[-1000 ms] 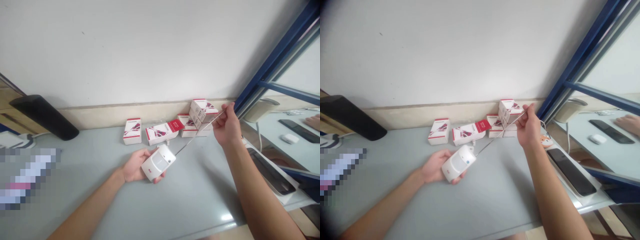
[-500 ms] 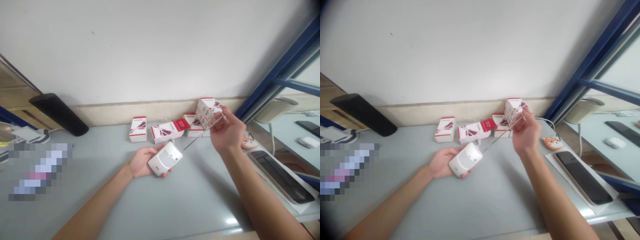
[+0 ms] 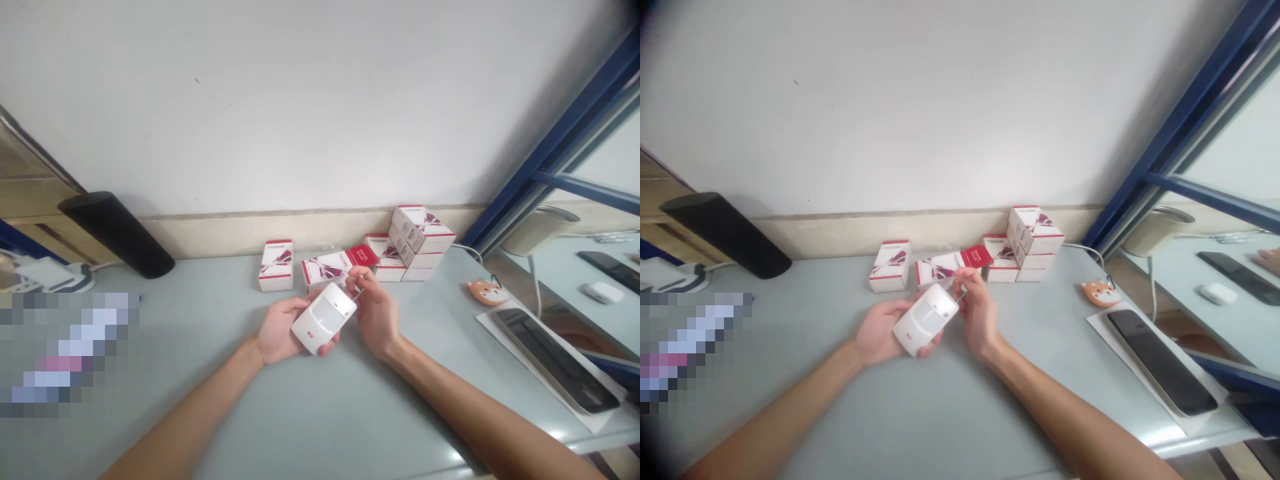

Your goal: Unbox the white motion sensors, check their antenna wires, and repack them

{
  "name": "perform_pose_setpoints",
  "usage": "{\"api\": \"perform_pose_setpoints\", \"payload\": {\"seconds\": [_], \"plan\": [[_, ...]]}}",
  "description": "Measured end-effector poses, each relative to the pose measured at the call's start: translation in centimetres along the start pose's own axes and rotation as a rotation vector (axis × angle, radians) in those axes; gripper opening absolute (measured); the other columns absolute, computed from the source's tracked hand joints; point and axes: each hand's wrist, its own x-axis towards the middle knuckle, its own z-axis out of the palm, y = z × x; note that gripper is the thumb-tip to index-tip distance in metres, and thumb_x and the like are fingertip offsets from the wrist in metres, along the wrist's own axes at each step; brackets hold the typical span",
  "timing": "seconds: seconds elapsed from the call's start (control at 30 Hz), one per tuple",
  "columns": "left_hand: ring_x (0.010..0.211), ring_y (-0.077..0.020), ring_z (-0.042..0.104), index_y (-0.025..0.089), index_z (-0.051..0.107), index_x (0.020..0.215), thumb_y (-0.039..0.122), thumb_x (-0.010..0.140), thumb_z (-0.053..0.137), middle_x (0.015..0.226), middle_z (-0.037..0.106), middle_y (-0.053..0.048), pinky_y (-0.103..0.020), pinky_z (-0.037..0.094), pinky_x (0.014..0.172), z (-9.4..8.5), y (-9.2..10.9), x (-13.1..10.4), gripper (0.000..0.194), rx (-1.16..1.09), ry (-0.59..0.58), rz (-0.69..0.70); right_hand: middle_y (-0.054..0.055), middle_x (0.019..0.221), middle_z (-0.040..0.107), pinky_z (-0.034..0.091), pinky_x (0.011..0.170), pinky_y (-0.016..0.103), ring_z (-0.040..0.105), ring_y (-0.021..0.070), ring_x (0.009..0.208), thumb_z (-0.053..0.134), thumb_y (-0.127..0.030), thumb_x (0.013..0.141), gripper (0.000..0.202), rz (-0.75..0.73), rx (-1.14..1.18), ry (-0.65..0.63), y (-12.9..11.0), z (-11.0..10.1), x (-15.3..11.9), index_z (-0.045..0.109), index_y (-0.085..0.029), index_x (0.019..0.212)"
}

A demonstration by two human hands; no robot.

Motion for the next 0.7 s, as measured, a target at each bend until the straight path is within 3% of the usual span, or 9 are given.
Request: {"api": "perform_pose_setpoints", "payload": {"seconds": [0.17, 0.27, 0.37, 0.47, 0.57, 0.7], "plan": [[0.074, -0.0336, 0.071, 0.013, 0.061, 0.137, 0.03, 0.092, 0.045, 0.093, 0.074, -0.018, -0.039, 0.051, 0.059, 0.0, -0.1, 0.1, 0.05, -0.013, 0.013, 0.035, -0.001, 0.087, 0.051, 0.033, 0.06, 0.027, 0.047, 0.0165, 0.073, 0.058, -0.039, 0.091, 0.014, 0.05, -0.072, -0.128, 1.2, -0.1, -0.1, 0.058, -0.026, 0.094], [0.074, -0.0333, 0.07, 0.009, 0.066, 0.126, 0.03, 0.09, 0.048, 0.092, 0.074, -0.02, -0.04, 0.051, 0.062, 0.0, -0.1, 0.2, 0.045, -0.028, 0.038, 0.039, -0.001, 0.087, 0.052, 0.034, 0.062, 0.028, 0.047, 0.0168, 0.072, 0.054, -0.043, 0.096, 0.018, -0.035, -0.25, -0.145, 1.0, -0.8, 0.5, 0.061, -0.027, 0.101], [0.082, -0.0349, 0.071, 0.009, 0.069, 0.118, 0.03, 0.09, 0.051, 0.096, 0.074, -0.021, -0.042, 0.053, 0.066, 0.0, -0.1, 0.4, 0.04, -0.056, 0.073, 0.076, 0.0, 0.088, 0.055, 0.041, 0.071, 0.031, 0.051, 0.0184, 0.077, 0.048, -0.043, 0.102, 0.022, -0.328, -0.597, -0.139, -0.1, -1.9, 1.5, 0.064, -0.027, 0.105], [0.087, -0.0332, 0.07, 0.008, 0.07, 0.114, 0.032, 0.091, 0.054, 0.098, 0.073, -0.02, -0.041, 0.052, 0.069, 0.0, -0.1, 0.4, 0.037, -0.109, 0.12, 0.095, 0.005, 0.104, 0.063, 0.046, 0.083, 0.035, 0.058, 0.0214, 0.091, 0.053, -0.03, 0.099, 0.016, -0.59, -1.061, -0.091, -2.0, -2.4, 3.2, 0.066, -0.024, 0.106], [0.088, -0.0315, 0.07, 0.008, 0.069, 0.118, 0.032, 0.091, 0.058, 0.101, 0.072, -0.019, -0.04, 0.051, 0.071, 0.0, -0.1, 0.4, 0.038, -0.124, 0.114, 0.091, 0.009, 0.118, 0.067, 0.047, 0.092, 0.036, 0.06, 0.0254, 0.112, 0.053, -0.019, 0.096, 0.023, -0.641, -1.529, -0.175, -4.4, -1.5, 5.8, 0.07, -0.022, 0.113], [0.088, -0.0308, 0.069, 0.011, 0.067, 0.12, 0.033, 0.091, 0.06, 0.105, 0.071, -0.016, -0.039, 0.049, 0.071, 0.1, -0.1, 0.3, 0.038, -0.091, 0.091, 0.077, 0.009, 0.14, 0.065, 0.045, 0.098, 0.032, 0.057, 0.0232, 0.129, 0.049, -0.019, 0.101, 0.037, -0.568, -1.896, -0.268, -6.5, 1.0, 9.9, 0.065, -0.024, 0.134]]}}
